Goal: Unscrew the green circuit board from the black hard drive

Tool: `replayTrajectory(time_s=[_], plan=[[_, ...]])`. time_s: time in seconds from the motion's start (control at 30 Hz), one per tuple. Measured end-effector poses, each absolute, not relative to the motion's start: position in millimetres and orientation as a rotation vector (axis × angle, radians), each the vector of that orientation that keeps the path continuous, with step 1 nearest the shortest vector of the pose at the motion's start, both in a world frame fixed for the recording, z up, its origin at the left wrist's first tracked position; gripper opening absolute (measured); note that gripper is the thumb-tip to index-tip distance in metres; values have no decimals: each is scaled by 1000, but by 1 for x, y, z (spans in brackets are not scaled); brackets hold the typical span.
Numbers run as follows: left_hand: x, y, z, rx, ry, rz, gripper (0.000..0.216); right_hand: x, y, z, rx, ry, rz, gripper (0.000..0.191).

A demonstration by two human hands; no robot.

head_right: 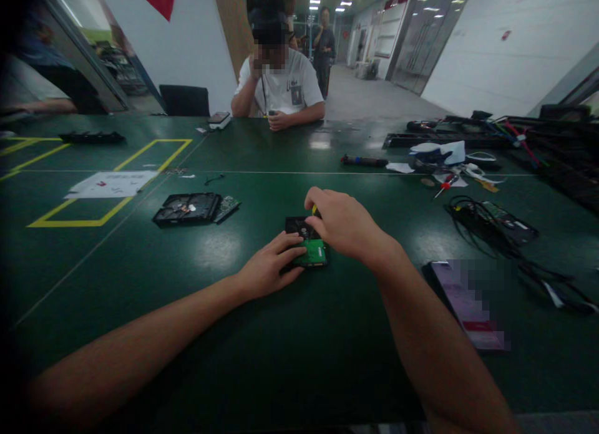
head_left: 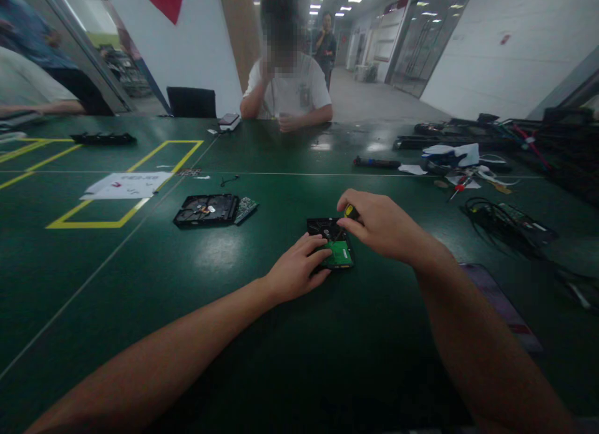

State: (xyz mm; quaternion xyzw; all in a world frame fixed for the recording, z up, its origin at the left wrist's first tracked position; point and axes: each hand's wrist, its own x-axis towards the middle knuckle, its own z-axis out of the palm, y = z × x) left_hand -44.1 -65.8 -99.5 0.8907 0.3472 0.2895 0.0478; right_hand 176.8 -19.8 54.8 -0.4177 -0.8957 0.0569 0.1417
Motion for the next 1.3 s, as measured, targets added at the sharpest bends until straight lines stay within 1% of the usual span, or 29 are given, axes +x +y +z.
replayTrajectory(time_s=[0.07,0.13,0.23,0.33,0.4,0.53,0.67,0.83,0.9,0.97,1.0,1.1,1.17,1.3], plan=[[-44,-66,-99,2712,1056,890,39,179,-18,54,-1074,-2586,308,23],[-44,-66,-99,2707,1058,901,39,179,-18,52,-1061,-2574,375,25],[-44,-66,-99,2711,1057,906,39,176,-21,50,-1223,-2532,244,19],[-44,-65,-99,2719,1050,901,39,173,-23,50,-1285,-2541,150,18],[-44,-65,-99,2720,1048,905,39,174,-22,50,-1218,-2560,199,15],[-43,-66,-98,2696,1058,930,39,177,-17,50,-1157,-2458,314,29],[-43,-66,-99,2689,1058,897,40,179,-11,47,-1122,-2408,420,30],[-44,-64,-103,2697,1054,892,40,177,-10,46,-1045,-2374,366,31],[-44,-64,-104,2702,1056,896,41,176,-9,46,-1026,-2348,358,27],[-44,-64,-105,2705,1060,895,41,176,-7,46,-991,-2308,458,25],[-44,-64,-105,2708,1062,893,42,177,-6,45,-973,-2277,562,23],[-44,-65,-105,2714,1064,881,40,179,-3,44,-942,-2096,987,20],[-44,-65,-104,2712,1067,881,40,179,-3,44,-933,-1957,1204,18],[-43,-66,-102,2702,1074,887,41,177,-4,44,-946,-1829,1369,16]])
